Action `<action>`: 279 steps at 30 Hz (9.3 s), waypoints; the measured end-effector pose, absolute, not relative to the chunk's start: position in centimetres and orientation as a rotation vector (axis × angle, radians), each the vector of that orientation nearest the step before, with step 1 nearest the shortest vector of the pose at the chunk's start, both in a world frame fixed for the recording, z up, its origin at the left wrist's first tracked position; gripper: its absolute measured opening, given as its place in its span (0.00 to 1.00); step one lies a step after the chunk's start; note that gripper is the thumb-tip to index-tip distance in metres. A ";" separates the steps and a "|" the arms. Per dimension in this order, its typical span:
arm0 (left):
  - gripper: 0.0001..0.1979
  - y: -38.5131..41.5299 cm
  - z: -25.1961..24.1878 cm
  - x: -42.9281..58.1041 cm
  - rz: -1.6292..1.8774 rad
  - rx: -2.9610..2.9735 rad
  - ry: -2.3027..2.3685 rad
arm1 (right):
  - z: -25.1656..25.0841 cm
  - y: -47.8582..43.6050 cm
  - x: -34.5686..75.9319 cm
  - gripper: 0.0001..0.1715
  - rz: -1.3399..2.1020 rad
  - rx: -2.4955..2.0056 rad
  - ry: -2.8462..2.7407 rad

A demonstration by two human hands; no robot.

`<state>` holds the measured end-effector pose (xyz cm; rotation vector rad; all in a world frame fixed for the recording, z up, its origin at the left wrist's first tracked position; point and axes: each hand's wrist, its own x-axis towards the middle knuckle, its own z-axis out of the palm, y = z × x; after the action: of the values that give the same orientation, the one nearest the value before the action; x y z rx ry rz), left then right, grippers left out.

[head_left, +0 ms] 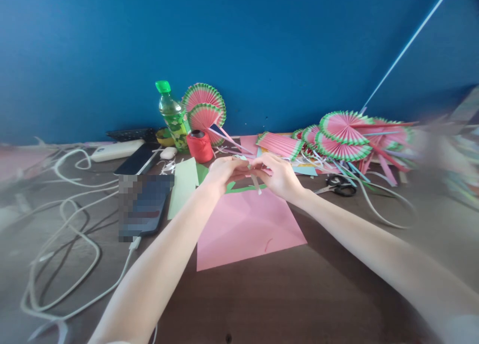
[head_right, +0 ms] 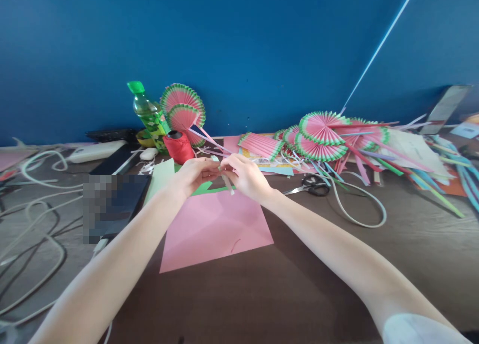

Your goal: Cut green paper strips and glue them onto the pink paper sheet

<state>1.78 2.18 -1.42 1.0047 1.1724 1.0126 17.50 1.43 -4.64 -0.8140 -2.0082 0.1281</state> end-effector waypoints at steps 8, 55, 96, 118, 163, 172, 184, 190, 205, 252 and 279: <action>0.05 2.3 -1.4 1.8 1.012 1.001 1.160 | -4.6 1.4 17.5 0.03 0.114 -0.807 -2.004; 0.08 1.0 0.4 1.6 0.972 1.796 1.139 | -2.5 2.0 18.0 0.15 1.382 -0.944 -1.616; 0.05 -0.9 3.5 1.6 0.579 2.022 1.039 | 3.1 -0.5 20.9 0.05 0.631 -0.959 -2.456; 0.05 -0.4 2.6 2.2 0.899 1.622 1.189 | 1.9 -1.0 18.3 0.09 0.392 -1.145 -2.005; 0.05 0.0 2.0 2.5 0.861 1.459 1.140 | 1.8 -0.3 19.4 0.06 0.571 -1.157 -2.073; 0.04 -0.4 2.8 2.0 0.731 1.518 1.130 | 2.4 1.0 21.3 0.08 0.473 -1.301 -1.919; 0.13 0.8 3.3 -0.7 0.417 1.836 1.081 | 2.1 4.5 30.1 0.14 0.057 -2.048 -1.691; 0.13 0.6 3.5 -0.4 0.296 1.912 1.038 | 1.7 4.6 28.5 0.14 -0.103 -1.799 -1.895; 0.10 0.2 3.5 0.1 0.345 1.893 0.985 | -0.2 2.9 21.5 0.12 1.607 -0.948 -2.109; 0.15 -0.8 -0.5 -2.9 -0.148 1.999 1.361 | -2.6 1.0 24.5 0.16 1.484 -1.306 -2.327; 0.12 1.6 -0.6 -5.1 -0.158 1.866 1.324 | -1.8 2.8 27.2 0.17 1.474 -1.522 -2.380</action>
<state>-5.09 1.59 -0.61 1.8658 1.3237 -0.1577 27.15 2.81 -1.77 -1.5222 -2.3796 1.4742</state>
